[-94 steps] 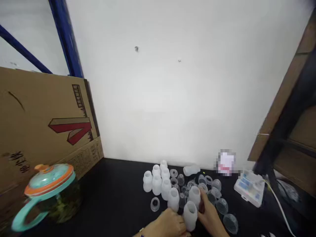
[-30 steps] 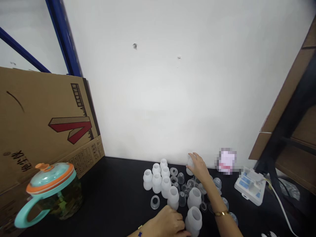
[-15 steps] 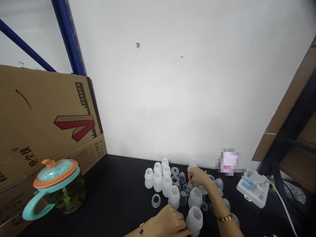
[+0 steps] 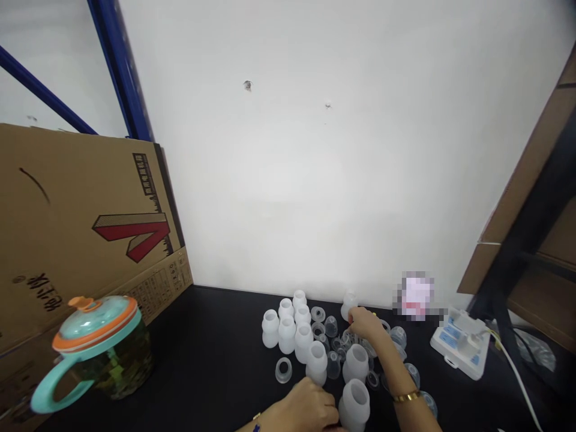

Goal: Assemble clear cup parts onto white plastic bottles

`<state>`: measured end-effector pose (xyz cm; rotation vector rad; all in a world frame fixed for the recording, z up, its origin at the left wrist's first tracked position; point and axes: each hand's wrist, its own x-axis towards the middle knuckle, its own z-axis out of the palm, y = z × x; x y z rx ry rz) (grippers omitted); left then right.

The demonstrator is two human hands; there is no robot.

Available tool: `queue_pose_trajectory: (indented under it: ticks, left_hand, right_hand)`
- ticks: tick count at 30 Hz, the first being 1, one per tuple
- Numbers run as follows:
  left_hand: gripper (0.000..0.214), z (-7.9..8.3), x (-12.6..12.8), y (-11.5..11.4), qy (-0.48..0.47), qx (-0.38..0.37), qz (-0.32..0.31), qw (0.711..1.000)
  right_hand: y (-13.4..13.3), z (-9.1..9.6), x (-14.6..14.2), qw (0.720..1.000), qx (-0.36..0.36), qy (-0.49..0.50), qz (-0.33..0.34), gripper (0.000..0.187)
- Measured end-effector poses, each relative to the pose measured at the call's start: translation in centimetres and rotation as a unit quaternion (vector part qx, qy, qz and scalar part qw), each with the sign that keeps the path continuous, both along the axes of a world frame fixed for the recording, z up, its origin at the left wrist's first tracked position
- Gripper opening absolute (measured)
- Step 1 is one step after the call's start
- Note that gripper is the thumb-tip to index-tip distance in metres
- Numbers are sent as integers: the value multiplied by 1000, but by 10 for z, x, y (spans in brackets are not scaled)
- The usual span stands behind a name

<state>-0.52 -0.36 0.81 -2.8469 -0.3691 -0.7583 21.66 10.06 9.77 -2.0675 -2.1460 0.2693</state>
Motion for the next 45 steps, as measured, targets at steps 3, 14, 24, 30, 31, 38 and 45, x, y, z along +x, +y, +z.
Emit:
queue_pose_trajectory:
  ticks: [3, 14, 24, 30, 31, 38, 45]
  left_hand:
    - [56, 1, -1, 1, 15, -5, 2, 1000]
    - [60, 7, -2, -3, -14, -7, 1, 1000]
    - [54, 12, -2, -9, -40, 5, 35, 999]
    - [53, 12, -2, -9, -53, 12, 26, 998]
    - [53, 13, -2, -9, -55, 12, 22, 998]
    - [54, 13, -3, -11, -52, 10, 28, 998]
    - [53, 18, -4, -10, -72, 17, 30, 997]
  right_hand:
    - [-1, 2, -1, 1000, 26, 1, 4, 7]
    - [-52, -2, 28, 978, 206, -4, -8, 23]
    - [-69, -45, 51, 986, 159, -4, 39, 47]
    - [-72, -43, 59, 994, 104, 14, 38, 51]
    - [-72, -44, 59, 994, 100, 20, 41, 52]
    - [-68, -56, 65, 986, 132, 91, 38, 48]
    - [-66, -50, 66, 970, 173, 165, 45, 41]
